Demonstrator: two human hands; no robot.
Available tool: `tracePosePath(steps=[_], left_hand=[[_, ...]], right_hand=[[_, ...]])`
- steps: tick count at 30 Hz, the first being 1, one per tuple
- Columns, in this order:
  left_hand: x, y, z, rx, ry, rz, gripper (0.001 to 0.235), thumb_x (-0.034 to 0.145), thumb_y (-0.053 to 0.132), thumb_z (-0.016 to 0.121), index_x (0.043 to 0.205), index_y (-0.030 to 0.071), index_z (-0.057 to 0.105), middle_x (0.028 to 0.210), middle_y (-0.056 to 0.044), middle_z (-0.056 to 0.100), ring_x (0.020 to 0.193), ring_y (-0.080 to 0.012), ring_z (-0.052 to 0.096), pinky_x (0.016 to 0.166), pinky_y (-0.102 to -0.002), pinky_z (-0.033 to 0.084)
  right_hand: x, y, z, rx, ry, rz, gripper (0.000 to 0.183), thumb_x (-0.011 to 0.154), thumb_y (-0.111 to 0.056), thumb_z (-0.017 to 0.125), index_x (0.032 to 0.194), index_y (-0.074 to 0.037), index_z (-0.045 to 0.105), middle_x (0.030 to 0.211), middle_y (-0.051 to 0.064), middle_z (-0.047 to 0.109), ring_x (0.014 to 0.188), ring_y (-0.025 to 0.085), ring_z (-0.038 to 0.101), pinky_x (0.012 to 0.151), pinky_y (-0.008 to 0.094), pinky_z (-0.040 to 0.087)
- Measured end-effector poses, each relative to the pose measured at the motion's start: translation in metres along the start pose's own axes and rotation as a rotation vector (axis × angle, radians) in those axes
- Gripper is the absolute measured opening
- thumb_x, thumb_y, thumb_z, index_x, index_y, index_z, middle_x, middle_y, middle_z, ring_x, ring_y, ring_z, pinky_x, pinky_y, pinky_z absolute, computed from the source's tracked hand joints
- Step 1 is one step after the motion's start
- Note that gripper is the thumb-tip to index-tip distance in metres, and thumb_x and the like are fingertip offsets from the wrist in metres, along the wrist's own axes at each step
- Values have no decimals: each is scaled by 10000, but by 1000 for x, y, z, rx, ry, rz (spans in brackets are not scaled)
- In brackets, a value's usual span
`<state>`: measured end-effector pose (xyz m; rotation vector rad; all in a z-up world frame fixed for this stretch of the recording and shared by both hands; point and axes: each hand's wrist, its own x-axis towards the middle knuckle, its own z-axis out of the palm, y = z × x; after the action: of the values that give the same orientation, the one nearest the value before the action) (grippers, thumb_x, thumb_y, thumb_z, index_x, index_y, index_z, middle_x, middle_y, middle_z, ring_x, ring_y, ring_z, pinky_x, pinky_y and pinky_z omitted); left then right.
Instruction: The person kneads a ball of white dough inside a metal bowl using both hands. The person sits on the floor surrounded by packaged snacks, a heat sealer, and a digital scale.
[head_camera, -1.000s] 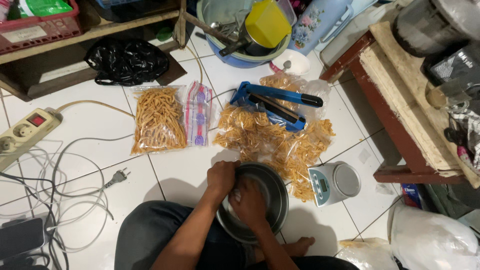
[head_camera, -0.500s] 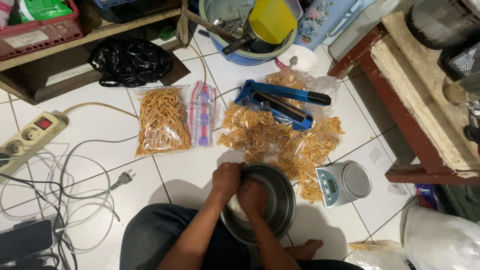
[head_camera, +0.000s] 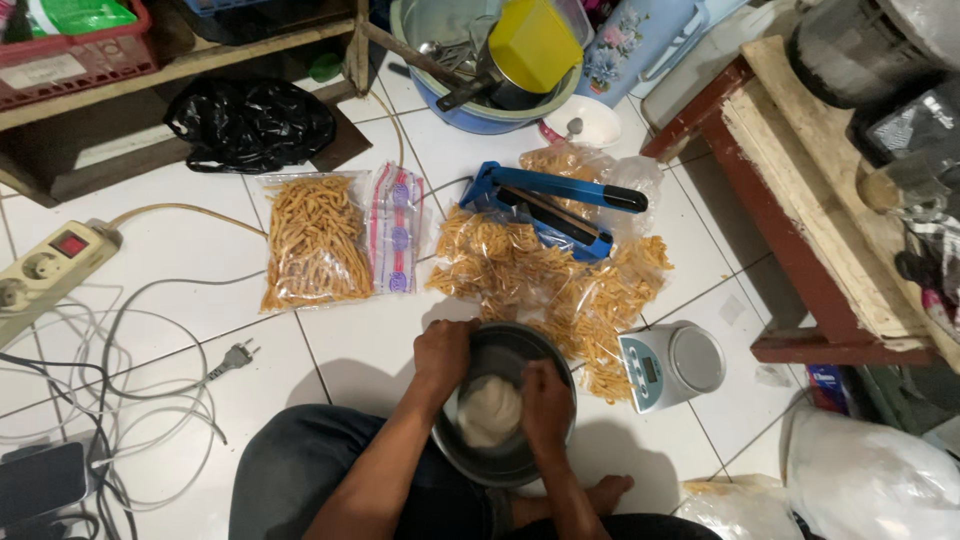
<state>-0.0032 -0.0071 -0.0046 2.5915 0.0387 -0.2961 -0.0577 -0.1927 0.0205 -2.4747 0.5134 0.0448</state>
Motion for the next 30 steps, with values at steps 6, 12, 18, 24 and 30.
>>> tracePosePath(steps=[6, 12, 18, 24, 30], left_hand=[[3, -3, 5, -41, -59, -56, 573, 942, 119, 422, 1361, 440, 644, 1028, -125, 735, 1036, -370, 679, 820, -504, 562], [2, -4, 3, -41, -77, -48, 568, 920, 125, 422, 1345, 431, 643, 1035, -126, 723, 1029, -377, 678, 791, -514, 568], [10, -8, 21, 44, -20, -38, 461, 957, 156, 502, 1286, 427, 679, 954, -84, 727, 943, -331, 707, 699, -464, 601], [8, -8, 21, -5, 2, -13, 429, 999, 209, 475, 1333, 401, 663, 968, -124, 735, 922, -377, 715, 706, -506, 582], [5, -8, 17, 12, -61, 36, 508, 947, 147, 487, 1359, 400, 642, 984, -93, 734, 1000, -353, 681, 750, -505, 574]], right_hand=[[-28, -14, 39, 61, -278, -876, 250, 1039, -198, 464, 1062, -35, 652, 1037, 193, 656, 966, 389, 565, 884, 521, 378], [-52, -25, 30, 245, -546, -540, 189, 946, -264, 669, 937, -88, 738, 957, 60, 740, 934, 198, 681, 867, 345, 500], [-13, 39, 70, 621, -342, 33, 232, 922, -149, 667, 759, -62, 807, 844, 34, 809, 870, 100, 709, 806, 248, 499], [-8, 18, 34, 521, -445, 41, 396, 1005, -347, 559, 997, -92, 861, 1020, 40, 849, 967, 107, 728, 909, 258, 529], [-49, -20, 47, -133, -233, -308, 324, 900, -399, 606, 769, -139, 749, 840, 117, 708, 781, 352, 687, 691, 536, 466]])
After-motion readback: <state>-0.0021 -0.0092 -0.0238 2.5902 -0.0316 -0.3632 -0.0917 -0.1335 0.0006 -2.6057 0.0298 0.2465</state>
